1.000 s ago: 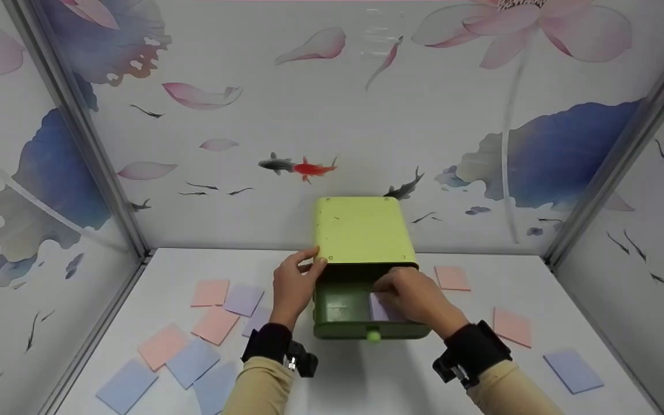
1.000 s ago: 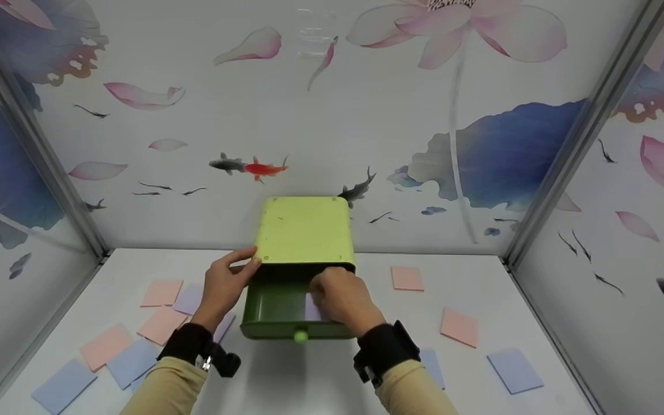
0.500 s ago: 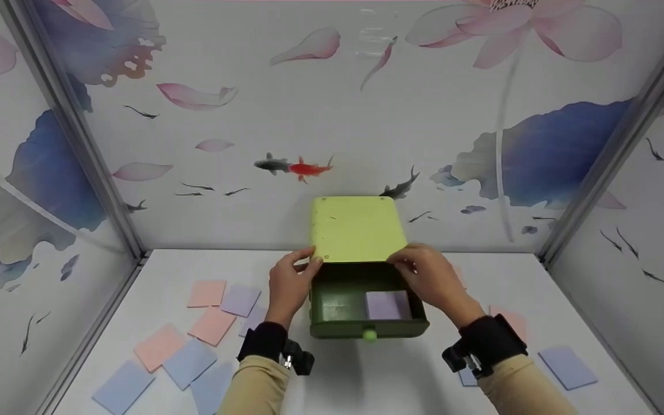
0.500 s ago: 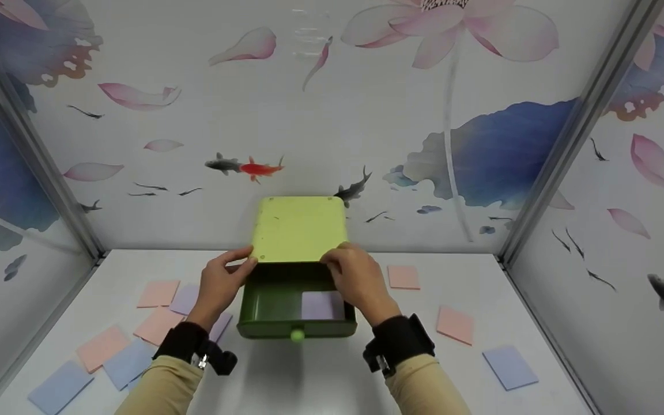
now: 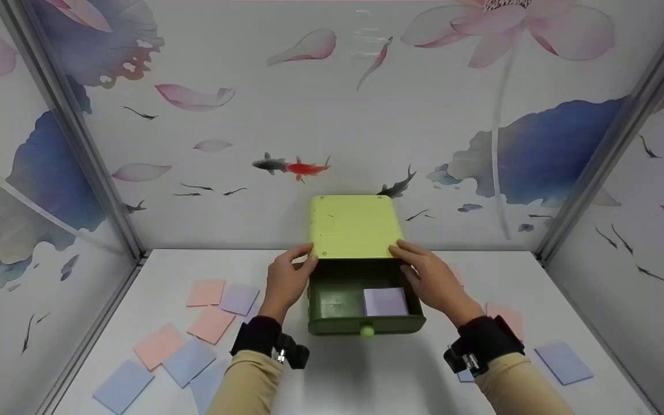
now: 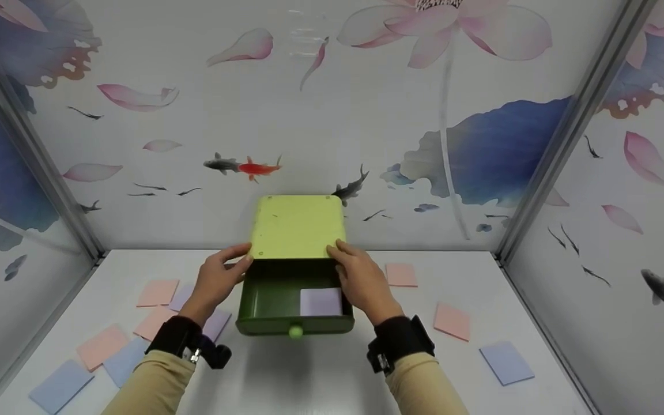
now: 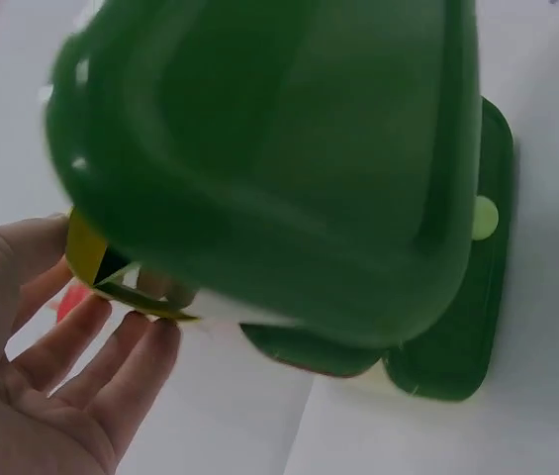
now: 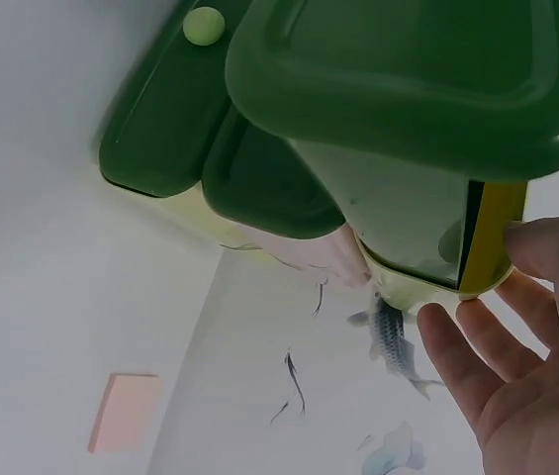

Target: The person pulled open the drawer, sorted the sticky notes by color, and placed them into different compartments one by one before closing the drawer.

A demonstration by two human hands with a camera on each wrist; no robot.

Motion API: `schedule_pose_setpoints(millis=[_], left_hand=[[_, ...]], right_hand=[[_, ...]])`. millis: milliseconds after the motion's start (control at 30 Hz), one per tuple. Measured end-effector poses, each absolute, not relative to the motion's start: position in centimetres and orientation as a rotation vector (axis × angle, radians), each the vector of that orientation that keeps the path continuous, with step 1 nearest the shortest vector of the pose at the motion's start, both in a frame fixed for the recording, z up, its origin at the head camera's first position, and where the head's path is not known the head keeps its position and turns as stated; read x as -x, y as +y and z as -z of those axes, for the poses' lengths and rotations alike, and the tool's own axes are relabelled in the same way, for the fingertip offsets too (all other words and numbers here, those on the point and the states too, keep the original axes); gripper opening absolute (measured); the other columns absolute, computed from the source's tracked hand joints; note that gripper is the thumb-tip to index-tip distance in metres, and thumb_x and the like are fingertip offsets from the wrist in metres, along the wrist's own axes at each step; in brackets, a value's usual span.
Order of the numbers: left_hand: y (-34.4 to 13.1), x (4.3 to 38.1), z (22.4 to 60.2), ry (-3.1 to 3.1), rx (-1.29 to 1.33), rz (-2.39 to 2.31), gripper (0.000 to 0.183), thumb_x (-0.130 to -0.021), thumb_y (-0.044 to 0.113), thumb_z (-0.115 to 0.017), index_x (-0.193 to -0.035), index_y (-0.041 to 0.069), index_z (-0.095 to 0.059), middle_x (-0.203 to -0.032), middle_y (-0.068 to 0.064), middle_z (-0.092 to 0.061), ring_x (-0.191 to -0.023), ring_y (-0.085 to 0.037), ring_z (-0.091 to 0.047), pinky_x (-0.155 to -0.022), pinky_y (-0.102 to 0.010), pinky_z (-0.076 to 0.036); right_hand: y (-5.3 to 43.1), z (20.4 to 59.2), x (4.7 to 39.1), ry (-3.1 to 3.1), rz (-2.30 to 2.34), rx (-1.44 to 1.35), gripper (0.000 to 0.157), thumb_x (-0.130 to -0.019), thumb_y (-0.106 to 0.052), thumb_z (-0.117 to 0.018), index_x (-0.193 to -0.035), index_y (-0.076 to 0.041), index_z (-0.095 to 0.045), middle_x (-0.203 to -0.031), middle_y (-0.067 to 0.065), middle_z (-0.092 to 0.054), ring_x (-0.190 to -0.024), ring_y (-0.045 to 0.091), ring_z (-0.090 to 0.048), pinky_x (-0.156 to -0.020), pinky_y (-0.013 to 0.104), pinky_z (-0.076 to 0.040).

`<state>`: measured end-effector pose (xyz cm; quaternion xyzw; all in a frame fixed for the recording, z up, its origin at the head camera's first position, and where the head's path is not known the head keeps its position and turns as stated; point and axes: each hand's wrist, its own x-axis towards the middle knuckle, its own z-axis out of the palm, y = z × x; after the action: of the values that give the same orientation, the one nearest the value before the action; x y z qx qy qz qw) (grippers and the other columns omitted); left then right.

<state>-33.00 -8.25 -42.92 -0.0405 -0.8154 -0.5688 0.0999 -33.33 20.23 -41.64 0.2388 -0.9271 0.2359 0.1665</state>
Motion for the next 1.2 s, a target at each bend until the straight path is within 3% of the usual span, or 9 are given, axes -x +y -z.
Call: schedule_pose_setpoints(millis=[367, 533, 800, 1000, 1200], left_hand=[[-11.1, 32.6, 45.9, -2.615, -0.100, 1.304, 0.028, -0.096, 0.009, -0.049, -0.113, 0.010, -0.072, -0.112, -0.009, -0.072, -0.103, -0.027, -0.067, -0.084, -0.043, -0.053], [-12.3, 31.7, 48.8, -2.846, -0.110, 1.031, 0.031, -0.090, 0.003, -0.053, -0.117, 0.006, -0.069, -0.113, -0.014, -0.070, -0.100, -0.032, -0.067, -0.080, -0.046, -0.054], [-13.5, 31.3, 52.9, -2.946, -0.125, 0.826, 0.036, -0.085, -0.003, -0.059, -0.120, 0.003, -0.066, -0.117, -0.024, -0.065, -0.107, -0.039, -0.064, -0.086, -0.050, -0.054], [-14.1, 30.8, 54.9, -2.913, -0.135, 0.715, 0.038, -0.085, -0.003, -0.064, -0.122, 0.003, -0.064, -0.121, -0.028, -0.058, -0.098, -0.042, -0.065, -0.081, -0.052, -0.056], [-13.9, 30.4, 55.5, -2.910, -0.126, 0.546, 0.036, -0.082, -0.002, -0.069, -0.117, 0.005, -0.067, -0.107, -0.025, -0.063, -0.091, -0.038, -0.063, -0.078, -0.051, -0.055]], right_hand=[[20.7, 42.4, 33.6, -2.630, -0.620, -0.639, 0.042, -0.097, 0.000, -0.053, -0.137, -0.012, -0.057, -0.143, 0.014, -0.053, -0.124, 0.036, -0.057, -0.097, 0.050, -0.050], [20.7, 42.6, 33.6, -2.618, -0.611, -0.615, 0.040, -0.097, 0.000, -0.052, -0.135, -0.012, -0.059, -0.142, 0.013, -0.055, -0.122, 0.035, -0.059, -0.096, 0.050, -0.051], [20.1, 42.1, 33.4, -2.612, -0.658, -0.607, 0.039, -0.098, -0.001, -0.052, -0.134, -0.012, -0.060, -0.140, 0.012, -0.056, -0.123, 0.033, -0.059, -0.097, 0.049, -0.050], [19.9, 42.2, 33.3, -2.594, -0.668, -0.609, 0.038, -0.097, 0.000, -0.053, -0.133, -0.011, -0.061, -0.139, 0.011, -0.058, -0.121, 0.033, -0.060, -0.094, 0.048, -0.052], [19.9, 42.2, 33.3, -2.598, -0.677, -0.601, 0.038, -0.098, -0.001, -0.051, -0.133, -0.012, -0.061, -0.139, 0.010, -0.058, -0.123, 0.032, -0.059, -0.095, 0.046, -0.052]])
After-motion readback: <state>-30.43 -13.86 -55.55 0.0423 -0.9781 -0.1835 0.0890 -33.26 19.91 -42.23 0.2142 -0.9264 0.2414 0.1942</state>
